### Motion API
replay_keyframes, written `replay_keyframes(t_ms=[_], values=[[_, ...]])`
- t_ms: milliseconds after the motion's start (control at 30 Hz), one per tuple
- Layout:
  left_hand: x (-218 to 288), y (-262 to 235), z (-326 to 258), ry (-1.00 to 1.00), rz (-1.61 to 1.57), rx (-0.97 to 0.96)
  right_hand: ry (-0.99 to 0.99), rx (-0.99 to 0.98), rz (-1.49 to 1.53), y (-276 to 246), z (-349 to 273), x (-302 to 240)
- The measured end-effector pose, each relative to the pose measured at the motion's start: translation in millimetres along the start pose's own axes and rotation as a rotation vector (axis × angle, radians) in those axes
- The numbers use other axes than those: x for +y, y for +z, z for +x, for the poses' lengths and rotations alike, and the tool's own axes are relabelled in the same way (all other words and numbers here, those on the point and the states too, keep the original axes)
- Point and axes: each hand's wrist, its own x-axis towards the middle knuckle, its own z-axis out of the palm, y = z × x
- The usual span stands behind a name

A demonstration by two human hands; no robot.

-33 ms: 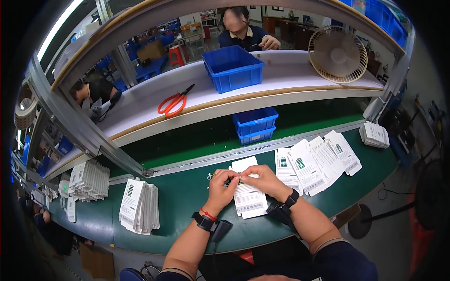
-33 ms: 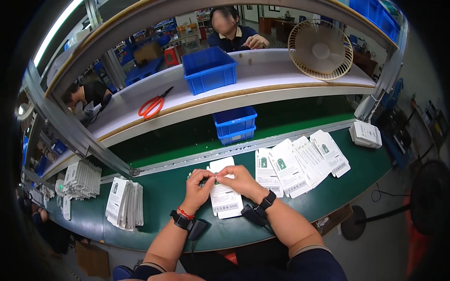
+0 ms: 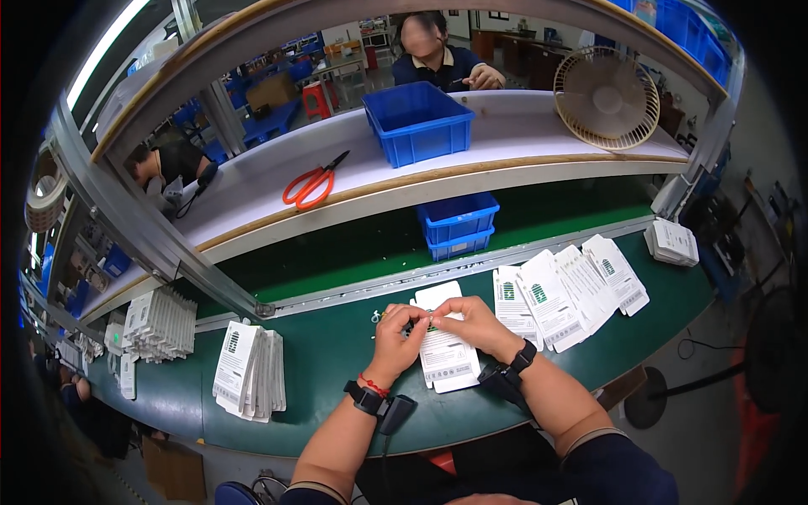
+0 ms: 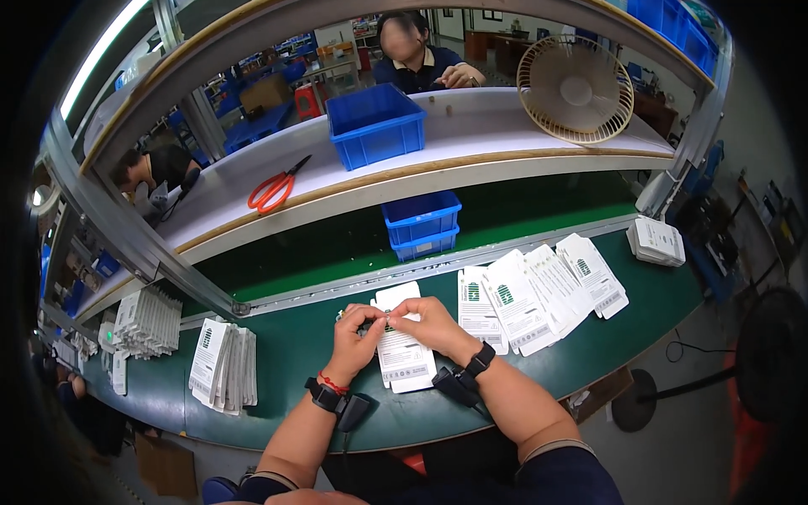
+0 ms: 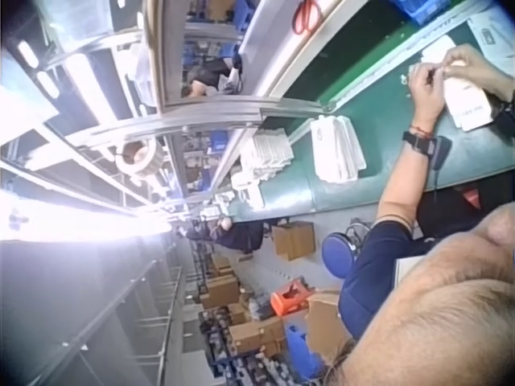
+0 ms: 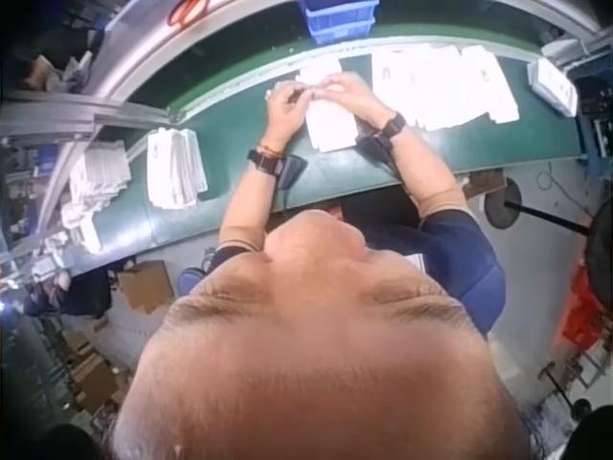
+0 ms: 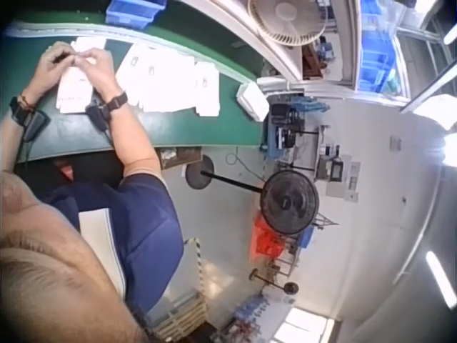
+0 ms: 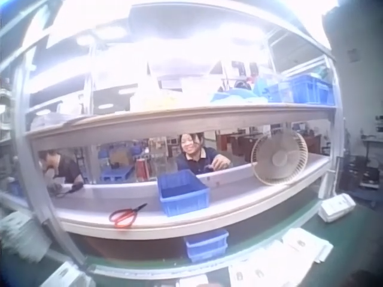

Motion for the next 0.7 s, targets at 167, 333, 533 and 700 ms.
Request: replay_keyframes(t_ms=[167,333,533,700], values=[[-0.3,-0.3,-1.3,-0.029,-0.032,-0.040,0.014,0.013,0.023,2.1,1.1,6.4],[1.5,0.4,-1.3,-0.008,-0.034,-0.068,0.027,0.038,0.047,2.2,1.9,14.5],[-4.1,1.1,-2.3,0.004,0.000,-0.096,0.033,0.051,0.050,2.1,2.9,19.2],[-3.7,2.6,-1.7,0.021,0.019,-0.078,0.082,0.038,0.069,1.0,2.4,15.8]])
